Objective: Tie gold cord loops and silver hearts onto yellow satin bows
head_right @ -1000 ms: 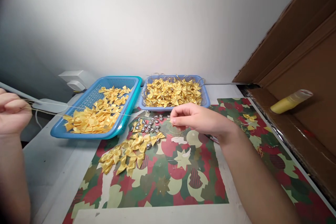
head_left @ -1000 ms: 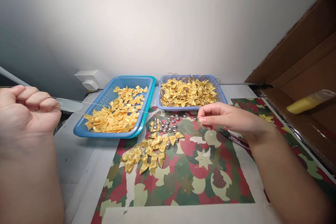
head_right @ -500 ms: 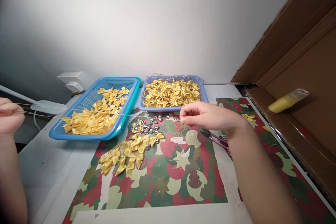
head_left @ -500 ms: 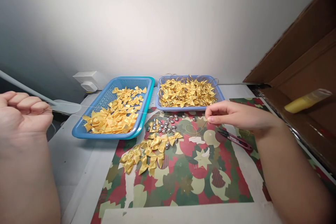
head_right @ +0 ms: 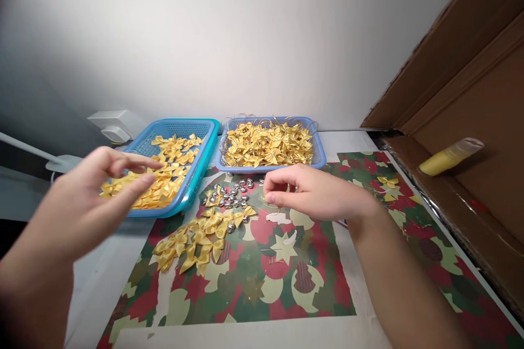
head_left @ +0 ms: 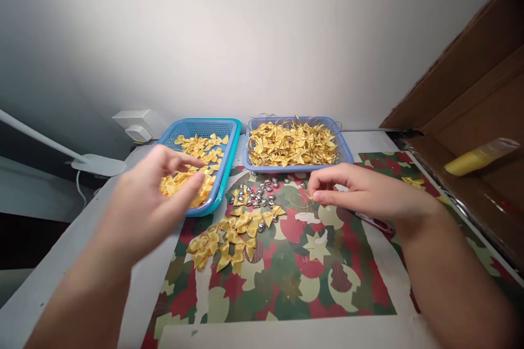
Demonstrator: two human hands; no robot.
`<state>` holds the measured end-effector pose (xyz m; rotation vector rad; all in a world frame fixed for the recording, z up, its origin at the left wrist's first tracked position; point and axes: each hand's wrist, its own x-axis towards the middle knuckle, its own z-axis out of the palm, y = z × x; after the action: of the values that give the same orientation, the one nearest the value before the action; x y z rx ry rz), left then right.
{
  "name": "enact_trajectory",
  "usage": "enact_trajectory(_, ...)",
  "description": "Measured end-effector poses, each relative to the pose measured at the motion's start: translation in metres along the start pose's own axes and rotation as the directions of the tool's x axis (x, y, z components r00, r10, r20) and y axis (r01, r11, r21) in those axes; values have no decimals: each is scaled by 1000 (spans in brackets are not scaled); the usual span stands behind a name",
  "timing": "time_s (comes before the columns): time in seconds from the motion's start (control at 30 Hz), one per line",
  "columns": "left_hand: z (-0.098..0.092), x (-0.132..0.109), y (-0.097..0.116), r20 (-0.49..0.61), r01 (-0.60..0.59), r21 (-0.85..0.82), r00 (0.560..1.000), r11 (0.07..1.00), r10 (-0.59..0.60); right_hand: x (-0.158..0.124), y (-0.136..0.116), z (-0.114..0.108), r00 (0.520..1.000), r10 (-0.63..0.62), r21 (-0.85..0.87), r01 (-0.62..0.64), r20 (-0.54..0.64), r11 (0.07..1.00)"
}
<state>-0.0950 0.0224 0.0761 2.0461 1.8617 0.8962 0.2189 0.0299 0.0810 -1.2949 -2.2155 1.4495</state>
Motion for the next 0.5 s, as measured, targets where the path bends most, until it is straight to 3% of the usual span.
enact_trajectory(0.07, 13, -15, 14, 186, -116, -111, 973, 987, 135, 1, -3, 5, 999, -32, -3, 32, 20, 999)
enact_trajectory(0.1, 19, -22, 18, 295, -121, -223, 937, 967, 185, 2, -5, 8, 998, -49, -7, 49, 28, 999)
enact_trajectory(0.2, 36, -35, 24, 500, -11, -475, 819, 880, 280, 5, -9, 16, 993, -103, -31, 105, 60, 994)
enact_trajectory(0.27, 43, -40, 27, 536, 26, -511, 791, 859, 295, 7, -11, 22, 988, -135, -46, 139, 74, 989)
enact_trajectory(0.33, 46, -42, 29, 483, -28, -486, 824, 873, 295, 8, -13, 26, 985, -156, -55, 160, 80, 986)
enact_trajectory(0.4, 44, -38, 27, 362, -97, -450, 889, 888, 281, 8, -15, 27, 985, -154, -72, 159, 82, 985)
enact_trajectory(0.5, 30, -23, 8, 127, -61, -484, 982, 873, 139, 4, -14, 26, 991, -108, -121, 117, 75, 986)
